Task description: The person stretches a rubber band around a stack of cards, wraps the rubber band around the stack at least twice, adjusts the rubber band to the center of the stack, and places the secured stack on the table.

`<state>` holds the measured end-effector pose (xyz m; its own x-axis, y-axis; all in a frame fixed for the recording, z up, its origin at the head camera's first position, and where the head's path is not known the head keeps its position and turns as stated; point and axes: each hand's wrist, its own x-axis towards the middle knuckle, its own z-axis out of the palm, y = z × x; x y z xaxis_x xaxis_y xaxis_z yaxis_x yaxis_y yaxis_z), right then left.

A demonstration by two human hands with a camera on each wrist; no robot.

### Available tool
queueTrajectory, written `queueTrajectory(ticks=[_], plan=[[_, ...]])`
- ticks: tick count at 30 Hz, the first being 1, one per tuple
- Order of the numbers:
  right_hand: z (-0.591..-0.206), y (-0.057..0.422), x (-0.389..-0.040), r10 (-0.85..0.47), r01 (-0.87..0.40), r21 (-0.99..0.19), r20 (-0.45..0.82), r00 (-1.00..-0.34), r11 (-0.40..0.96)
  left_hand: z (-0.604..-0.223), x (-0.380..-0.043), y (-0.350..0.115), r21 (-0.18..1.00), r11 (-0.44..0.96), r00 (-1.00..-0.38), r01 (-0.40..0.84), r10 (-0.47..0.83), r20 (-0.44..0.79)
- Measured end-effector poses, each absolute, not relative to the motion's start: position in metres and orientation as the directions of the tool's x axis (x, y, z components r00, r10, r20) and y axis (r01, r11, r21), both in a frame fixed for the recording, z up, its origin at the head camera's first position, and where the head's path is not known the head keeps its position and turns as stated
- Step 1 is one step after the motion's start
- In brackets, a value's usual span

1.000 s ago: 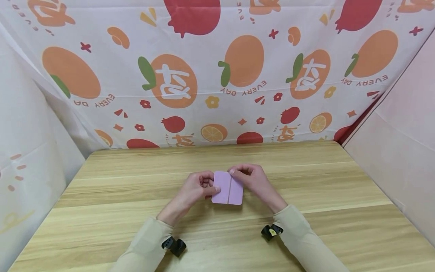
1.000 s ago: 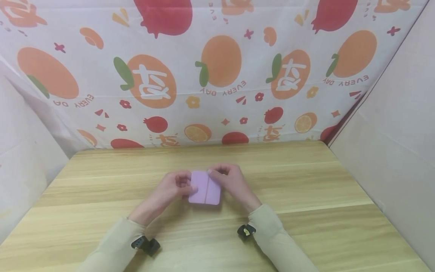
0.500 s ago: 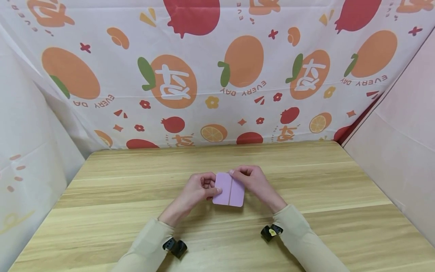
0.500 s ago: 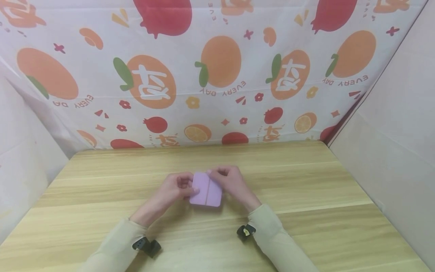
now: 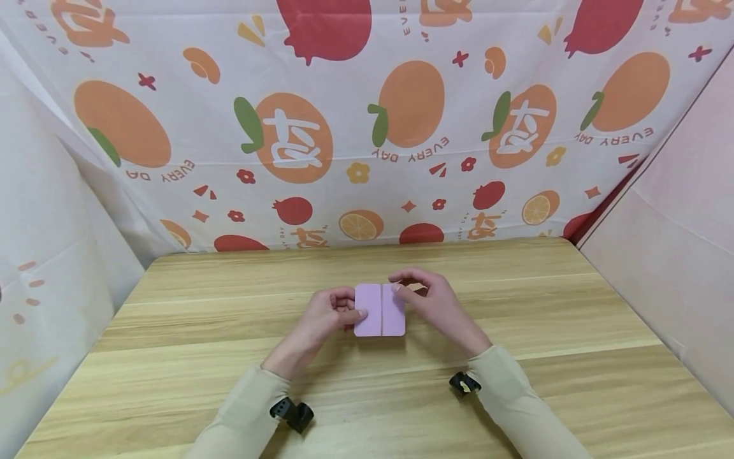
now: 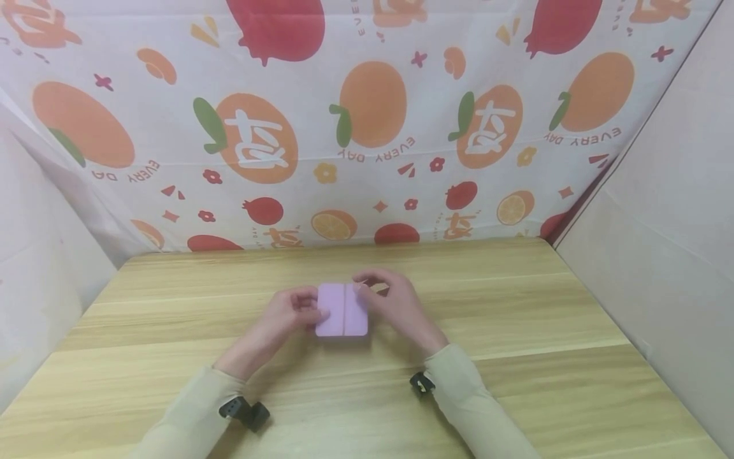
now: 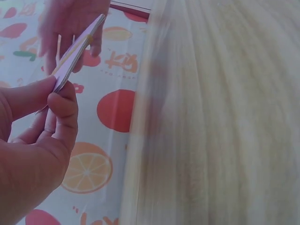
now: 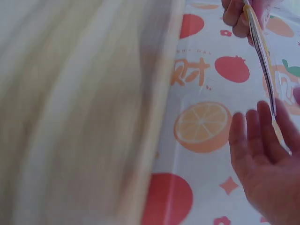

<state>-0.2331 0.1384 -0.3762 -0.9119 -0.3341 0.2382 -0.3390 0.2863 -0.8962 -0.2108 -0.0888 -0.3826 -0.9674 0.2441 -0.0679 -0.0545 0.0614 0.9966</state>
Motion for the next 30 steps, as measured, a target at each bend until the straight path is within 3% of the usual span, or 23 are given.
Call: queueTrajectory(ticks=[8, 17, 21, 26, 30], plan=[[-0.370, 0.142, -0.230, -0.576, -0.542, -0.725, 0.244, -0.780, 0.426, -0.381, -0.213, -0.095, 0.996, 0.047, -0.973, -0.079, 0.215, -0.087], [-0.364, 0.138, -0.225, -0.634, -0.631, -0.527, 0.208, -0.745, 0.569, -0.378, -0.214, -0.097, 0.996, 0.036, -0.969, -0.081, 0.229, -0.087], [-0.367, 0.138, -0.227, -0.630, -0.640, -0.508, 0.222, -0.744, 0.576, -0.377, -0.213, -0.098, 0.997, 0.053, -0.970, -0.061, 0.231, -0.072], [-0.368, 0.139, -0.228, -0.614, -0.612, -0.554, 0.213, -0.760, 0.565, -0.369, -0.209, -0.096, 0.954, 0.267, -0.961, 0.138, 0.268, 0.064], [-0.367, 0.142, -0.228, -0.600, -0.592, -0.598, 0.219, -0.769, 0.540, -0.362, -0.205, -0.093, 0.788, 0.485, -0.908, 0.379, 0.358, 0.217]])
